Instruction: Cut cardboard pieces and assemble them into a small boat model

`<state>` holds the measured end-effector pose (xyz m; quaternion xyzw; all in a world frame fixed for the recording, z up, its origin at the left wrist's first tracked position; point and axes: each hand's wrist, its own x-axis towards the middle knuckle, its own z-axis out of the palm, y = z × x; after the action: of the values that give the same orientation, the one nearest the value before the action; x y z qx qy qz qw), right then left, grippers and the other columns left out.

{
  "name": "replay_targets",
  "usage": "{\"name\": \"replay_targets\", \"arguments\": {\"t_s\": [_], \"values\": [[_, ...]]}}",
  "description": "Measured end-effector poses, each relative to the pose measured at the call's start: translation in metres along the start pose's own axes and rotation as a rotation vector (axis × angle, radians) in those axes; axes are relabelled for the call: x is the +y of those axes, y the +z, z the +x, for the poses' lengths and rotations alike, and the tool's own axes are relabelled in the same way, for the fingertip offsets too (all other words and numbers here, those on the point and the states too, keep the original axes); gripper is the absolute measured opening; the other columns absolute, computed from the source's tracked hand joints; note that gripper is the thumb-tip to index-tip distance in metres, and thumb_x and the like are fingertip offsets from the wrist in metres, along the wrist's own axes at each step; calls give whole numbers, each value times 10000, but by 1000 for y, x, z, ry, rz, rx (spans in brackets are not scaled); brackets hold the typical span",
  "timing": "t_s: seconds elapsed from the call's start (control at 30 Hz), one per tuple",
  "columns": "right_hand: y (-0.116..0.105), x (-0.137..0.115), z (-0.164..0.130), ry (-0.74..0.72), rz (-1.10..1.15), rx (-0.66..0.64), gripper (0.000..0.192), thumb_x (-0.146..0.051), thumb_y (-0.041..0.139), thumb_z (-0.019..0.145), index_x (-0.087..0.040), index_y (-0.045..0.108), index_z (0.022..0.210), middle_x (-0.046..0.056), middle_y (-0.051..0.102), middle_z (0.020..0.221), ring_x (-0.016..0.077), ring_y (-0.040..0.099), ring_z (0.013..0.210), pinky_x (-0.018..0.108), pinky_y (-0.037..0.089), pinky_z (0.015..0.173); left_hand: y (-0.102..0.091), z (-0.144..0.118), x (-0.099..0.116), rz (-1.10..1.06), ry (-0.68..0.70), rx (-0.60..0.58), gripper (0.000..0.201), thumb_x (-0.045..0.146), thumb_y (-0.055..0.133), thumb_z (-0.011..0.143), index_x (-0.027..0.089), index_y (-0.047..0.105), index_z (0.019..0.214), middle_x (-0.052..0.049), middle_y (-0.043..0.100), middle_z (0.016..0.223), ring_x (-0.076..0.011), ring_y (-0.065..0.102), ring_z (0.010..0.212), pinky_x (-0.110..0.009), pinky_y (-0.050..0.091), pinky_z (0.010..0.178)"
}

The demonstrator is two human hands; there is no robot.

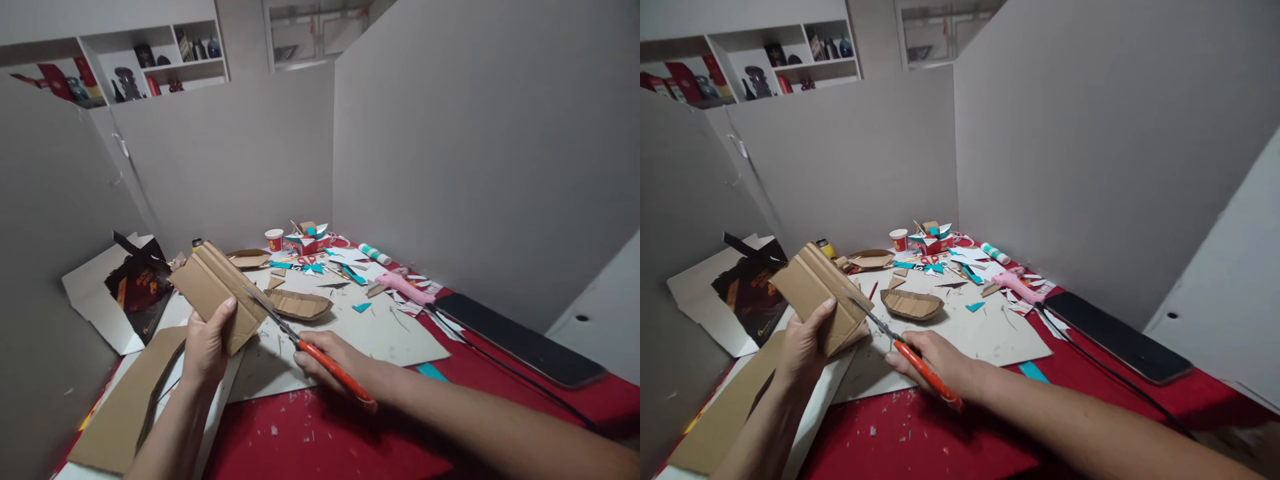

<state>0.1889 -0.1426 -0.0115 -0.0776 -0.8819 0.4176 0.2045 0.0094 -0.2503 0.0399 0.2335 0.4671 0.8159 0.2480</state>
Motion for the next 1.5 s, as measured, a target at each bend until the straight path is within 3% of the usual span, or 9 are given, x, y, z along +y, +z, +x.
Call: {"name": "replay_targets", "arguments": {"t_s": [0.17, 0.33, 0.6, 0.87, 1.07, 1.2, 1.37, 1.5], "values": [[3, -1, -2, 43, 156, 17, 499, -593, 469, 894, -201, 338, 613, -56, 294, 586, 83, 269, 532, 233, 243, 479, 1, -3, 5, -11, 11, -26, 442, 224, 858, 582, 188, 706, 995, -5, 773, 805, -165, 710, 644, -271, 606, 615], [2, -9, -4, 48, 236, -23, 497, -585, 566, 844, -194, 363, 613, -63, 300, 583, 79, 261, 535, 225, 255, 491, -2, 3, 18, -39, 15, 7, 444, 198, 853, 578, 202, 716, 999, 6, 763, 824, -157, 699, 670, -270, 615, 616], [-2, -8, -3, 3, -74, -48, 396, -531, 444, 913, -189, 412, 716, -23, 437, 660, 102, 365, 578, 239, 308, 550, -2, 5, 18, -25, 63, 82, 478, 178, 861, 565, 213, 711, 1017, 6, 756, 835, -158, 694, 668, -278, 622, 614], [-13, -23, -5, -20, 96, -210, 545, -684, 258, 923, -195, 359, 703, -34, 360, 639, 96, 319, 567, 227, 311, 515, -2, 4, 19, -49, -5, 73, 439, 162, 831, 599, 190, 705, 1018, 1, 762, 815, -146, 703, 644, -272, 617, 668], [-19, -26, -6, -26, 93, -242, 550, -682, 241, 928, -191, 368, 714, -26, 372, 661, 98, 333, 583, 232, 327, 534, -1, 2, 18, -32, 113, 95, 431, 150, 820, 622, 201, 702, 1033, 5, 765, 852, -147, 711, 690, -266, 616, 677], [-19, -27, -6, 28, 105, -213, 532, -669, 333, 913, -186, 375, 694, -37, 354, 642, 90, 311, 576, 232, 297, 518, -2, 3, 21, -82, -40, 90, 356, 116, 751, 679, 170, 700, 1027, -3, 764, 789, -145, 709, 634, -284, 615, 711], [-15, -24, -6, 37, 294, -214, 539, -658, 442, 884, -189, 346, 637, -62, 290, 583, 70, 256, 532, 222, 237, 464, -2, 6, 28, -109, -264, 99, 199, 100, 653, 730, 123, 701, 921, -42, 752, 676, -184, 708, 571, -343, 619, 716], [-12, -22, -7, 1, 391, -239, 535, -647, 465, 879, -195, 333, 625, -68, 277, 568, 65, 261, 513, 217, 239, 449, -2, 4, 31, -88, -344, 102, 160, 112, 638, 721, 119, 700, 868, -62, 735, 625, -210, 707, 549, -334, 616, 656]]}}
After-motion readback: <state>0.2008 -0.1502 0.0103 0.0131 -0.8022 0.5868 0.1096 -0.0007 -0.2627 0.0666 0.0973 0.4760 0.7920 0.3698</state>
